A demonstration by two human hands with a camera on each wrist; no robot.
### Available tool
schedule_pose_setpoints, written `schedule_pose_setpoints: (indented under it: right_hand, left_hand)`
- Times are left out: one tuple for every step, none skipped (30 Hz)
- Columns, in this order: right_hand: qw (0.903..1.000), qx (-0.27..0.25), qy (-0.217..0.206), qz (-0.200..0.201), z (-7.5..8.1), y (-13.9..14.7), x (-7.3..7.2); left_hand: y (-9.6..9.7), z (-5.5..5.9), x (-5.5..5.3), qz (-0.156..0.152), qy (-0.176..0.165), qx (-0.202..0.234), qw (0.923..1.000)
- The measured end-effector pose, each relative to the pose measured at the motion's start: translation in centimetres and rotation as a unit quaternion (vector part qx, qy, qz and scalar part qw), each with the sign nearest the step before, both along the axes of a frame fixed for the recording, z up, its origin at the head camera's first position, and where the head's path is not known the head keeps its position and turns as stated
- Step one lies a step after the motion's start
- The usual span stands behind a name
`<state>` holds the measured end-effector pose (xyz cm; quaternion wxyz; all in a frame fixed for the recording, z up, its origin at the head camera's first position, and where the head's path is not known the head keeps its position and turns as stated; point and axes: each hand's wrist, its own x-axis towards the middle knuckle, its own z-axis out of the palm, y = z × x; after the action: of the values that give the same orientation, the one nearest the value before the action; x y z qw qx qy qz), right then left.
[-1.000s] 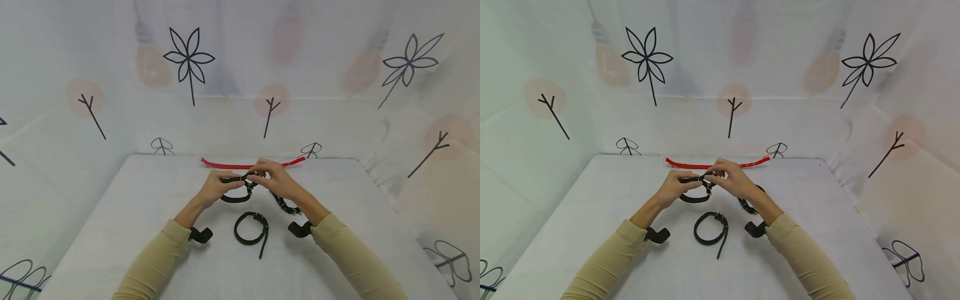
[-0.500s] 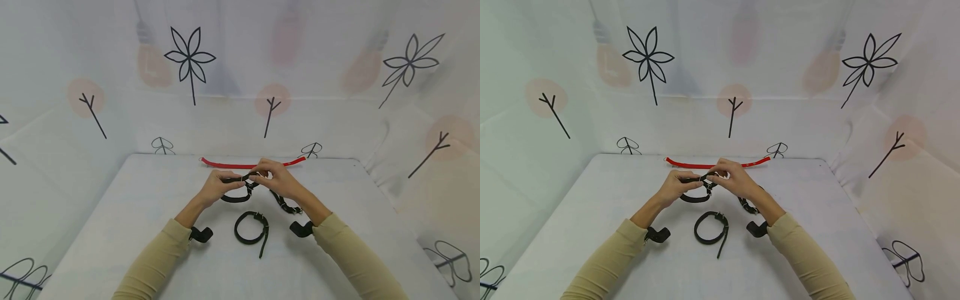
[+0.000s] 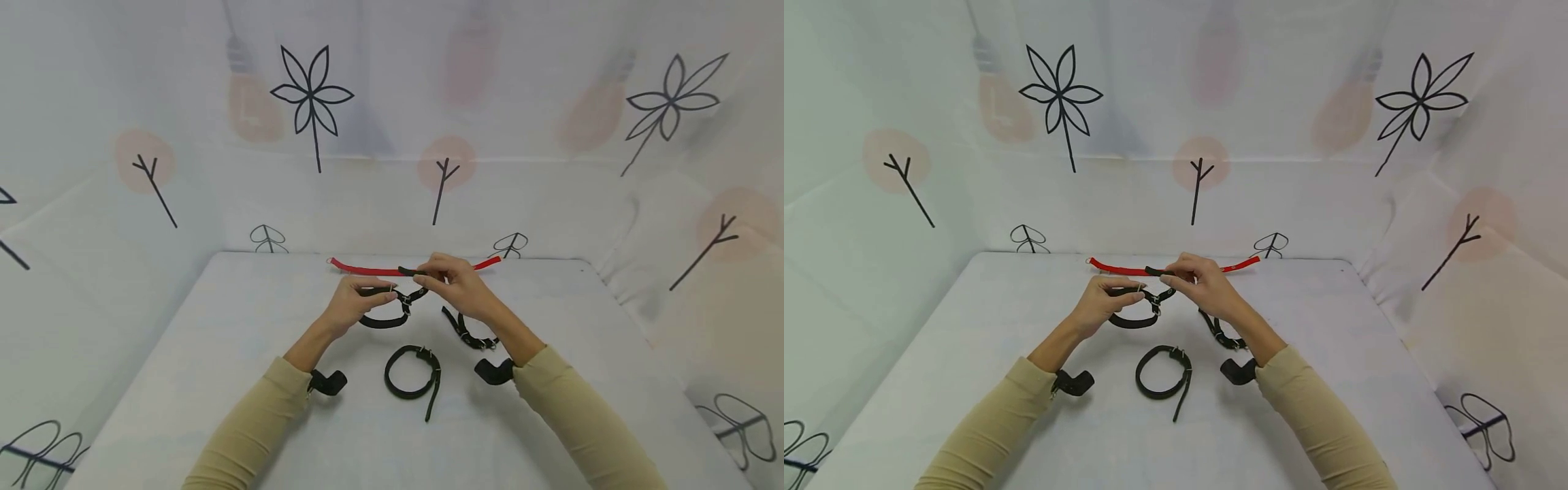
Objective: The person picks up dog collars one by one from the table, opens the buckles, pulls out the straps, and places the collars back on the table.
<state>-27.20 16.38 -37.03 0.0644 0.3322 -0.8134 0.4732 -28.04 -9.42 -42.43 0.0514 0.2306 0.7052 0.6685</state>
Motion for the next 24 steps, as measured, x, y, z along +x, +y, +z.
schedule_pose_setpoints:
  right_hand:
    - [1.0000,-0.002,-0.003,-0.002,0.01,-0.01,0.02]
    - [1.0000,-0.005,-0.007,-0.004,0.04,-0.03,0.08]
    - [0.9999,-0.007,-0.011,-0.010,0.07,-0.05,0.14]
    - [0.9997,-0.010,-0.016,-0.017,0.10,-0.03,0.19]
    - [0.9993,-0.016,-0.024,-0.026,0.13,0.00,0.27]
    - [0.9986,-0.023,-0.031,-0.035,0.17,0.04,0.34]
    - [0.9979,-0.030,-0.038,-0.044,0.23,0.10,0.43]
    - [0.9971,-0.037,-0.042,-0.051,0.25,0.18,0.49]
    - [0.9964,-0.043,-0.046,-0.057,0.25,0.25,0.50]
    - [0.9956,-0.052,-0.050,-0.060,0.21,0.35,0.48]
    - [0.9949,-0.059,-0.052,-0.063,0.17,0.43,0.45]
    - [0.9944,-0.066,-0.053,-0.063,0.10,0.50,0.39]
    - [0.9940,-0.073,-0.055,-0.060,0.04,0.56,0.34]
    - [0.9932,-0.083,-0.059,-0.056,-0.03,0.61,0.30]
    - [0.9921,-0.093,-0.065,-0.052,-0.11,0.63,0.25]
    - [0.9907,-0.105,-0.073,-0.047,-0.18,0.64,0.22]
    - [0.9890,-0.116,-0.082,-0.041,-0.24,0.62,0.20]
    - [0.9871,-0.126,-0.093,-0.035,-0.26,0.60,0.23]
    - [0.9850,-0.135,-0.103,-0.029,-0.27,0.58,0.27]
    - [0.9829,-0.143,-0.113,-0.024,-0.26,0.53,0.31]
    - [0.9815,-0.148,-0.121,-0.020,-0.23,0.49,0.37]
    - [0.9803,-0.150,-0.127,-0.016,-0.18,0.45,0.45]
    - [0.9796,-0.152,-0.131,-0.012,-0.16,0.44,0.49]
    - [0.9793,-0.152,-0.134,-0.009,-0.13,0.42,0.54]
  left_hand:
    - [-0.03,0.01,0.02,0.003,-0.001,-0.003,1.0000]
    - [-0.04,0.00,0.04,0.006,-0.004,-0.006,1.0000]
    - [-0.05,0.02,0.06,0.008,-0.006,-0.009,0.9999]
    - [-0.06,0.03,0.09,0.011,-0.008,-0.010,0.9999]
    - [-0.08,0.04,0.12,0.016,-0.010,-0.011,0.9998]
    - [-0.10,0.06,0.16,0.020,-0.011,-0.011,0.9997]
    - [-0.12,0.05,0.18,0.023,-0.013,-0.008,0.9996]
    - [-0.15,0.06,0.21,0.026,-0.014,-0.006,0.9995]
    - [-0.18,0.04,0.24,0.029,-0.014,-0.004,0.9995]
    - [-0.22,0.02,0.27,0.031,-0.013,-0.002,0.9994]
    - [-0.26,-0.01,0.29,0.032,-0.012,-0.001,0.9994]
    - [-0.29,-0.05,0.31,0.030,-0.010,0.001,0.9995]
    - [-0.34,-0.10,0.34,0.027,-0.008,0.003,0.9996]
    - [-0.37,-0.14,0.36,0.022,-0.007,0.008,0.9997]
    - [-0.39,-0.20,0.37,0.016,-0.005,0.013,0.9998]
    - [-0.43,-0.24,0.37,0.008,-0.003,0.019,0.9998]
    - [-0.44,-0.26,0.38,-0.001,0.000,0.024,0.9997]
    - [-0.45,-0.28,0.38,-0.012,0.004,0.026,0.9996]
    - [-0.45,-0.27,0.38,-0.022,0.009,0.025,0.9994]
    - [-0.46,-0.27,0.37,-0.030,0.015,0.020,0.9992]
    - [-0.46,-0.29,0.34,-0.037,0.024,0.011,0.9989]
    - [-0.45,-0.29,0.30,-0.044,0.032,0.002,0.9985]
    - [-0.43,-0.27,0.28,-0.050,0.041,-0.007,0.9979]
    - [-0.39,-0.24,0.25,-0.054,0.049,-0.018,0.9972]
